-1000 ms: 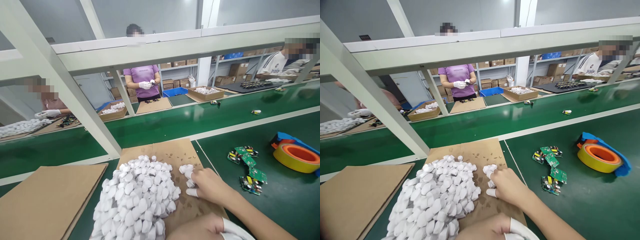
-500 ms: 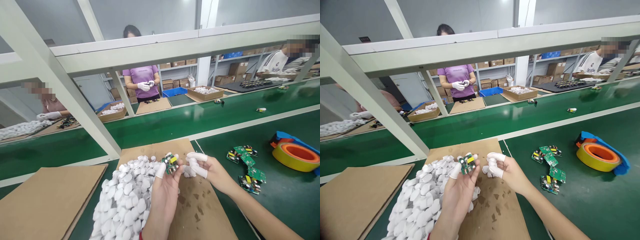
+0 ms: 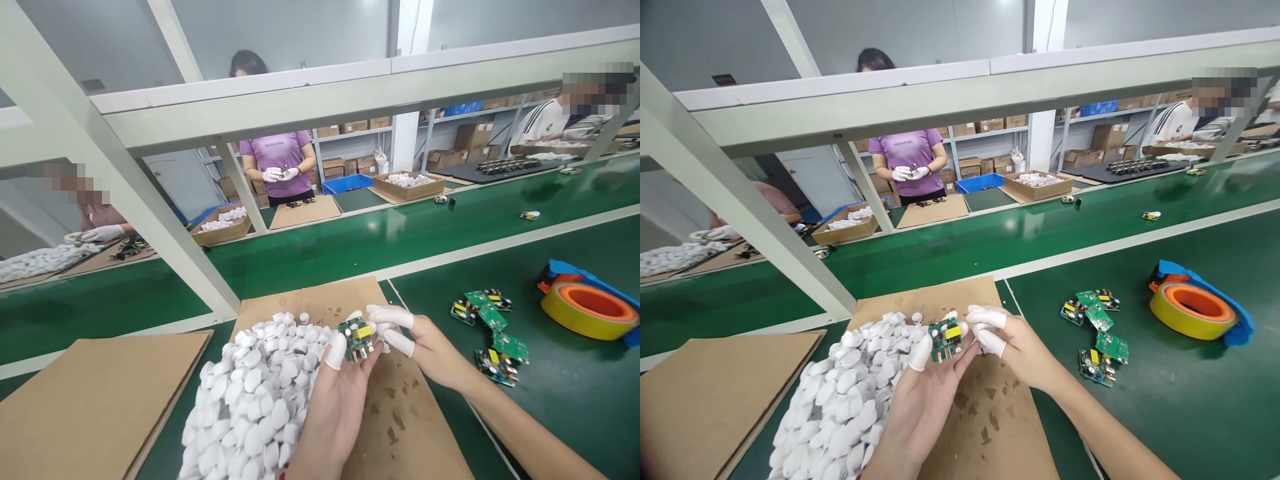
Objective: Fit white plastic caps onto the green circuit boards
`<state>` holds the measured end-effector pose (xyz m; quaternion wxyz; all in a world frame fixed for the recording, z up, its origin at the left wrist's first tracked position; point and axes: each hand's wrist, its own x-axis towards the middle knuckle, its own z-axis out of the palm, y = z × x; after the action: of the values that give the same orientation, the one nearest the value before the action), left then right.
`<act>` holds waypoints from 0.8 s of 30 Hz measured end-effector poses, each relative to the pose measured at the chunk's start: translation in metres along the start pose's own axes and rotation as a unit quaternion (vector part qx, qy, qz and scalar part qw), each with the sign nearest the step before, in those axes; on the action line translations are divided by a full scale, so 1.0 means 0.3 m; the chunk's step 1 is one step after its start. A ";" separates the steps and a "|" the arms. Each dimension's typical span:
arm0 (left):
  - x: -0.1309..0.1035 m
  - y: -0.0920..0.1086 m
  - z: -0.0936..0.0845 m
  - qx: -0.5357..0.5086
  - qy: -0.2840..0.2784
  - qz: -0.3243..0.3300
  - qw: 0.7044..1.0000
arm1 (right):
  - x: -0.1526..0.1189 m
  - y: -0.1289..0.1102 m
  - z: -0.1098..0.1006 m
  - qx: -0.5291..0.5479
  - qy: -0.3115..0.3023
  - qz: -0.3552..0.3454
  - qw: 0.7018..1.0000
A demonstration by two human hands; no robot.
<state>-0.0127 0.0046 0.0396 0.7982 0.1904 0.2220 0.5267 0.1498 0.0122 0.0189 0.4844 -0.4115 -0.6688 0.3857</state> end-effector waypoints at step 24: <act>-0.028 0.007 0.016 -0.052 -0.129 -0.039 0.989 | -0.030 0.014 0.048 -0.063 0.051 -0.081 0.993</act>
<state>-0.0145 -0.0029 0.0461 0.8491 0.2059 0.0963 0.4767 0.1383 0.0036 0.0088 0.5204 -0.4044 -0.6976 0.2809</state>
